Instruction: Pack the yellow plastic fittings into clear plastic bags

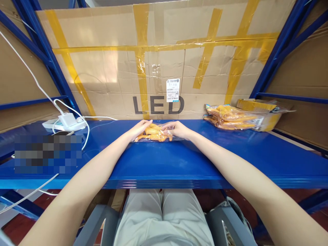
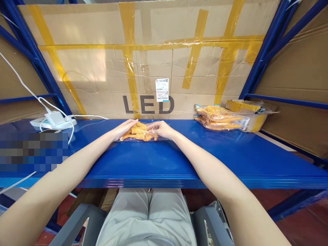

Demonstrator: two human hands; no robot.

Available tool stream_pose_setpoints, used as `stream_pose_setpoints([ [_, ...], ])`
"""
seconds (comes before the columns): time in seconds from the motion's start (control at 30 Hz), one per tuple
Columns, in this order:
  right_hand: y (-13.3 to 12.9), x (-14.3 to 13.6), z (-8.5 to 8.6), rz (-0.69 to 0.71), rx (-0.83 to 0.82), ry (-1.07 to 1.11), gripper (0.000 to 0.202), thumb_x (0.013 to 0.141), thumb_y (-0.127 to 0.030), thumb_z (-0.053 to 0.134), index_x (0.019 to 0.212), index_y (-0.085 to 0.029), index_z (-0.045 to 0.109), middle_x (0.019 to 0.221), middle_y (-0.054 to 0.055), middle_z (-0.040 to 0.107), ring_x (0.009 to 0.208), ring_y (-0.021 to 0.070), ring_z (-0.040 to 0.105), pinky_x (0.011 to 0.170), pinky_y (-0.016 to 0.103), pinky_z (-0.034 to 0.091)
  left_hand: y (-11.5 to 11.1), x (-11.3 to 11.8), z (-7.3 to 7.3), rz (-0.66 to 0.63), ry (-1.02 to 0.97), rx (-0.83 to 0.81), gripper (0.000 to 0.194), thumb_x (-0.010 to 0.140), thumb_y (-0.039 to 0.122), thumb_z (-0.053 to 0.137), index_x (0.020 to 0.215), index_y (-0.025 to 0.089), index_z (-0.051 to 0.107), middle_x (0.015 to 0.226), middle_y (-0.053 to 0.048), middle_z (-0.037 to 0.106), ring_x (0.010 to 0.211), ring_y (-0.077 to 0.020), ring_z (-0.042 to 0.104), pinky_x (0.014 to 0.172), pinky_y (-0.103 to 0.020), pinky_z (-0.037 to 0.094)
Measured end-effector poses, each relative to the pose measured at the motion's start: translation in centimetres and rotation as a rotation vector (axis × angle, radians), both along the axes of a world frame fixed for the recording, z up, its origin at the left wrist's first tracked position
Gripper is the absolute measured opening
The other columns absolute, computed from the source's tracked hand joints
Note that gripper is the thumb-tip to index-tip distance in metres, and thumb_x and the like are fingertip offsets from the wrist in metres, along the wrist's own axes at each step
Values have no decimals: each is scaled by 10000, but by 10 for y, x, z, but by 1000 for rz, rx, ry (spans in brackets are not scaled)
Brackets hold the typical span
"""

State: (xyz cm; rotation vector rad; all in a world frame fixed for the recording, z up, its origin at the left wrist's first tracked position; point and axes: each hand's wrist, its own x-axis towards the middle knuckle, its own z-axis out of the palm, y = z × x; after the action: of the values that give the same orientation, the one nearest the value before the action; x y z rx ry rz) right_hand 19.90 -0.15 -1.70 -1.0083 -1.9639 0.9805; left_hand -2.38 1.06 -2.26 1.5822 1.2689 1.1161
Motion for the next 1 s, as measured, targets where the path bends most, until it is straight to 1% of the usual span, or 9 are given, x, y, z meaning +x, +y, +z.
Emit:
stream_pose_setpoints([
  [0.07, -3, 0, 3, 30, -40, 77, 174, 671, -227, 762, 832, -163, 748, 1053, 65, 713, 790, 125, 640, 724, 250, 525, 0, -1, -1, -17, 28, -9, 471, 736, 515, 702, 1029, 160, 600, 1140, -113, 666, 1087, -268, 613, 904, -354, 480],
  [0.13, -4, 2, 6, -12, -77, 125, 144, 696, -207, 738, 835, -170, 741, 1041, 57, 718, 833, 126, 644, 737, 237, 518, 0, -2, -2, -19, 37, -8, 486, 701, 455, 752, 1048, 157, 590, 1160, -121, 657, 1089, -270, 611, 903, -359, 479],
  [0.27, -1, 5, 9, -264, -100, 51, 50, 756, -117, 652, 783, -146, 683, 852, 38, 719, 656, 81, 601, 513, 158, 425, 1, -3, -4, -27, 22, -17, 481, 672, 405, 794, 1026, 150, 590, 1144, -128, 669, 1097, -266, 605, 911, -345, 473],
  [0.33, 0, 7, 10, -307, -143, -34, 54, 785, -117, 630, 738, -141, 624, 693, 24, 676, 518, 63, 533, 419, 160, 350, 2, -2, -4, -9, 19, -17, 471, 680, 390, 794, 1028, 151, 586, 1165, -130, 662, 1108, -260, 603, 915, -341, 474],
  [0.43, 1, 8, 8, -245, -237, -103, 103, 817, -146, 617, 734, -161, 557, 555, -4, 614, 425, 64, 481, 373, 172, 308, 2, -2, -3, -8, -5, -41, 433, 730, 424, 751, 1030, 158, 587, 1156, -123, 672, 1087, -256, 621, 897, -341, 489],
  [0.63, 2, 10, 5, -130, -327, -48, 184, 758, -155, 700, 777, -180, 519, 498, -31, 587, 416, 62, 487, 415, 160, 363, 3, -1, -1, -102, -193, -131, 398, 838, 538, 589, 979, 166, 615, 1080, -124, 710, 1074, -272, 644, 864, -336, 516],
  [0.77, 0, 13, 6, -115, -317, -52, 241, 723, -137, 721, 850, -177, 521, 508, -35, 594, 424, 59, 496, 412, 151, 356, 2, 1, -1, -36, -215, -126, 314, 865, 458, 580, 988, 169, 584, 1089, -120, 700, 1060, -259, 649, 876, -345, 516],
  [0.87, -3, 14, 8, -97, -305, -83, 283, 699, -155, 744, 882, -174, 529, 521, -36, 606, 419, 60, 487, 410, 159, 353, 3, 1, -2, 33, -155, -107, 206, 865, 337, 595, 985, 173, 564, 1084, -109, 688, 1033, -235, 650, 865, -332, 518],
  [1.0, -3, 14, 12, -99, -295, -81, 233, 717, -174, 717, 868, -172, 539, 536, -24, 618, 420, 68, 480, 391, 168, 304, 9, -1, -6, 54, -72, -77, 178, 845, 270, 604, 994, 184, 555, 1071, -82, 677, 974, -204, 651, 846, -317, 514],
])
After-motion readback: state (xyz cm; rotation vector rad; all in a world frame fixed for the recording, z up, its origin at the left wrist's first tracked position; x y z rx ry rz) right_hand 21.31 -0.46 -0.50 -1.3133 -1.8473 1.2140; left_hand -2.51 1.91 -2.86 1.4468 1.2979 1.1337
